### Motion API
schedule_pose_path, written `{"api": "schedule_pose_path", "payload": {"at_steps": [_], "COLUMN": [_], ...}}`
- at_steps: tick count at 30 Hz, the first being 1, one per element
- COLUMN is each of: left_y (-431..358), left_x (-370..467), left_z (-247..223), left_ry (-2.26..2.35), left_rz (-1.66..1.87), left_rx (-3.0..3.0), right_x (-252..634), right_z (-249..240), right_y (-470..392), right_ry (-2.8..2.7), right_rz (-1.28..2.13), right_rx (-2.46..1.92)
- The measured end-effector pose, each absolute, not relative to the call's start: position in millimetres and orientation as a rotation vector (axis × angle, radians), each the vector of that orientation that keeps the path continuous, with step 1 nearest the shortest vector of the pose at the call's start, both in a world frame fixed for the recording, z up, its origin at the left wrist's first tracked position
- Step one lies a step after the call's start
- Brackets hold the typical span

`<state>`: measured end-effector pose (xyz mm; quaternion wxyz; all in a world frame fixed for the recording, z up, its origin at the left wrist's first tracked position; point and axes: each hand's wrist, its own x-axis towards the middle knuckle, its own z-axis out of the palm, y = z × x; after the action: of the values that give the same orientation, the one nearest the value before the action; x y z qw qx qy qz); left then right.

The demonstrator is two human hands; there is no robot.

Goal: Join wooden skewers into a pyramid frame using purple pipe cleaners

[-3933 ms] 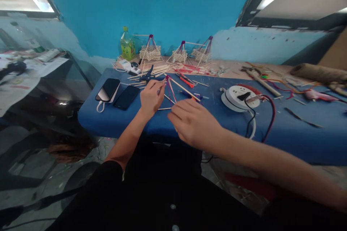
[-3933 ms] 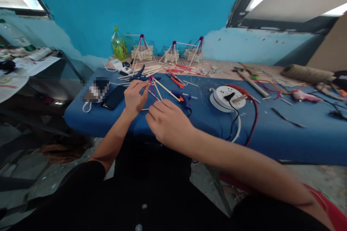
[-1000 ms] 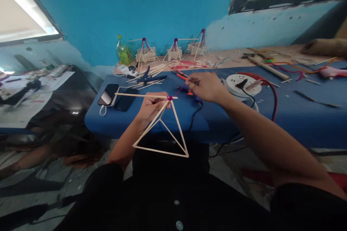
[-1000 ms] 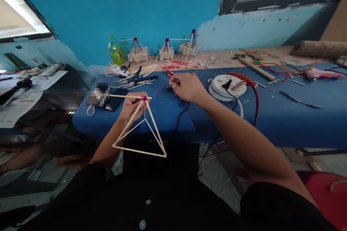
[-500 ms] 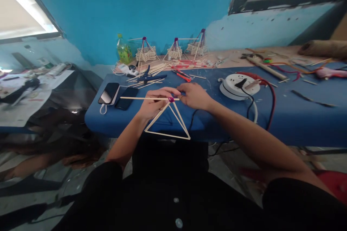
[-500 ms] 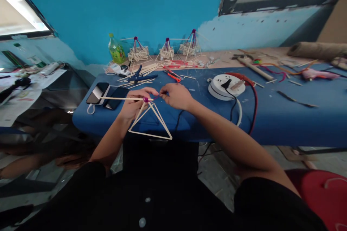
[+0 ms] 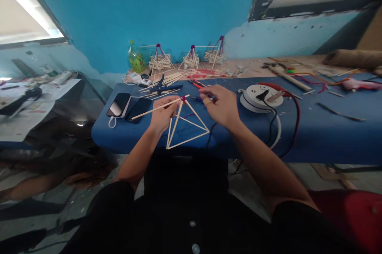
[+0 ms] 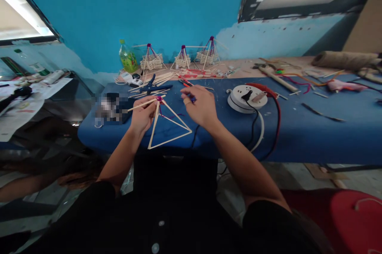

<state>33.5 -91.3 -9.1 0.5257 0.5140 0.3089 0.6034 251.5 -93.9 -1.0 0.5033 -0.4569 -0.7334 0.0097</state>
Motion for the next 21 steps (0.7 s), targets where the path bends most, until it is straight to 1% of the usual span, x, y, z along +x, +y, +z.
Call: {"api": "schedule_pose_path", "payload": {"at_steps": [2, 4, 5, 7, 10, 14, 21], "left_y": [-87.2, -85.4, -85.5, -88.0, -95.5, -103.8, -102.0], "left_x": [34.7, 37.2, 38.7, 41.7, 43.8, 41.9, 39.2], "left_z": [-12.7, -15.7, -16.7, -17.3, -15.8, -15.0, -20.3], "left_ry": [0.77, 0.777, 0.769, 0.744, 0.723, 0.736, 0.694], "left_rz": [1.505, 1.545, 1.554, 1.549, 1.509, 1.452, 1.505], "left_rx": [1.209, 1.196, 1.198, 1.212, 1.241, 1.252, 1.299], "right_x": [241.1, 226.4, 218.8, 206.2, 196.9, 195.6, 191.8], "right_z": [-2.1, -10.1, -15.8, -28.1, -41.6, -48.5, -54.1], "right_y": [-126.1, -155.7, -166.6, -178.4, -175.0, -159.8, -163.2], "right_ry": [-1.598, -1.604, -1.681, -1.867, -2.042, -2.045, -1.914], "right_rz": [-0.133, -0.165, -0.093, 0.155, 0.444, 0.468, 0.395], "right_rx": [-1.005, -0.891, -0.882, -0.901, -0.907, -0.869, -0.977]}}
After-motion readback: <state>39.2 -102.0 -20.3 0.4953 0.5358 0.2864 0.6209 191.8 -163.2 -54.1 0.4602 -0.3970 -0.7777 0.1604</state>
